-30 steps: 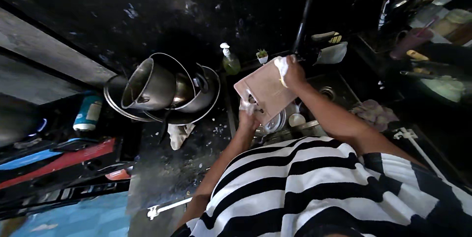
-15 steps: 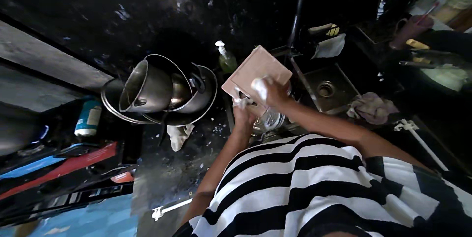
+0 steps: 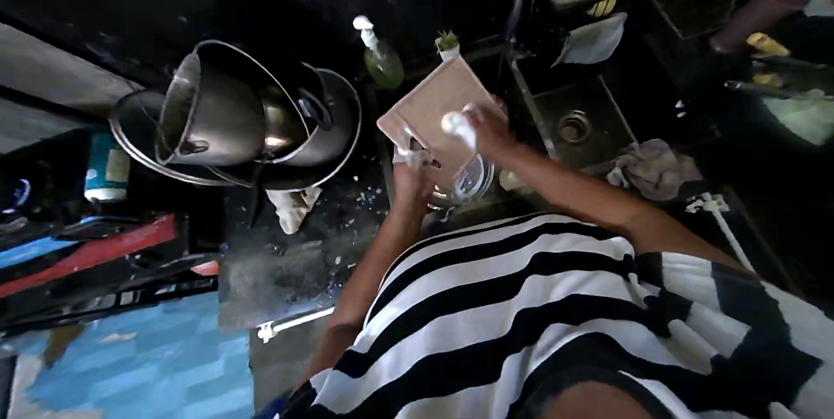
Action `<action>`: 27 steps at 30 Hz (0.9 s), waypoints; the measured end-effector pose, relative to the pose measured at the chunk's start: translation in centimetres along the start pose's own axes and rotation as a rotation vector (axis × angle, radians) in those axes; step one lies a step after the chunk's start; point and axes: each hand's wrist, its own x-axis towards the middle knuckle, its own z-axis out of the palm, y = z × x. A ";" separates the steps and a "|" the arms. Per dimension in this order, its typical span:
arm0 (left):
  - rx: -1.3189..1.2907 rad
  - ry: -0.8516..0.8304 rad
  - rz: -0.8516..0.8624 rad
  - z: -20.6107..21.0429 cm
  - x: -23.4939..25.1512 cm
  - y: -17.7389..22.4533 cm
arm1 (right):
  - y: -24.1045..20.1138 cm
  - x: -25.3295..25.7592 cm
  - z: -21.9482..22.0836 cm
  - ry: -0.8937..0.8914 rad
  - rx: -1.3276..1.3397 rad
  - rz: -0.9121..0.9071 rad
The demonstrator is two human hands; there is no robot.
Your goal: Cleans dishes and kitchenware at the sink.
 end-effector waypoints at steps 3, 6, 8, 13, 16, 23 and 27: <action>0.316 0.033 0.040 -2.6 1.3 0.4 | 6.9 1.3 -0.9 -0.159 -0.014 0.336; 0.467 0.061 -0.053 -5.0 2.2 1.0 | 9.9 0.3 -0.3 -0.368 0.093 0.508; 0.585 0.110 -0.170 -6.5 2.7 -0.1 | 11.1 -0.8 2.0 -0.501 0.066 0.536; 0.688 0.207 -0.352 -8.0 3.0 -5.3 | 12.8 -2.0 5.0 -0.885 -0.128 0.447; 0.669 0.255 -0.418 -7.8 3.4 -7.3 | 14.5 -1.8 6.4 -0.860 -0.121 0.511; 1.346 -0.050 -0.629 -5.4 3.7 -4.7 | 17.8 -2.6 10.8 -0.890 -0.114 0.450; 1.313 -0.156 -0.592 -6.5 3.7 -5.3 | 15.5 -0.9 9.0 -1.006 -0.160 0.439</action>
